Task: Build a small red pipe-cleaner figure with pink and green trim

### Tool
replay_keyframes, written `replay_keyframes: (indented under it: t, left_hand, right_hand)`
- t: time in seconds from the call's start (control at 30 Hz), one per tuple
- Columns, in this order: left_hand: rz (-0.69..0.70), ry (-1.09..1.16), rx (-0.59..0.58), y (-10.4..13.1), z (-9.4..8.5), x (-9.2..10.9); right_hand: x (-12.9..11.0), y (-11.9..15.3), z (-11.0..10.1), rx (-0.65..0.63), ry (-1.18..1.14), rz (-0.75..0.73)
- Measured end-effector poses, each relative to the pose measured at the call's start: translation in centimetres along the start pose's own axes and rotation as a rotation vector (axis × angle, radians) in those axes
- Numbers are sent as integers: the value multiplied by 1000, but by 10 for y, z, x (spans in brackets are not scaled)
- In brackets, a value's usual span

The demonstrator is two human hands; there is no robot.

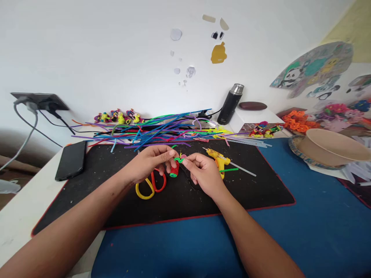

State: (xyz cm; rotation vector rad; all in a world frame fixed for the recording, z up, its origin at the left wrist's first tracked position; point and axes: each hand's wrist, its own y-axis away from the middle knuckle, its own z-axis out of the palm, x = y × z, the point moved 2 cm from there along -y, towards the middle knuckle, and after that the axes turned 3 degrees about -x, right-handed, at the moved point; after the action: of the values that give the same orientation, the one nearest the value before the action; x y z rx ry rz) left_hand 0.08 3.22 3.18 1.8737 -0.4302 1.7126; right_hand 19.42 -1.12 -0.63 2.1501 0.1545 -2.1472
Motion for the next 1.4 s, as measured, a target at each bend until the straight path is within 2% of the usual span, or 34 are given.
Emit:
replay_keyframes:
  t: [0.3,0.47,0.67,0.83,0.97,1.1,1.23,1.33,1.4]
  left_hand:
    - [-30,-188,-42,2,5,3]
    - [22,-231,-8,3,9,2]
    - [25,-96,68,2,11,1]
    - [35,57,140,-4,13,-16]
    - [34,184,190,-7,17,-23]
    - [31,290,235,-7,23,-20]
    - [52,361,276,-7,24,-16]
    - [75,395,311,-7,19,-14]
    - [99,421,343,-7,12,-12]
  right_hand:
    - [-1,1,2,-25,44,-21]
    - [-1,3,4,-31,127,-63]
    - [-1,3,3,5,133,-57]
    - [2,3,2,16,201,-61]
    - [3,2,4,-13,147,-29]
    - [3,2,8,-83,24,27]
    - [3,3,12,-189,23,67]
    - [3,7,14,-346,-15,127]
    - [1,10,17,-502,-49,202]
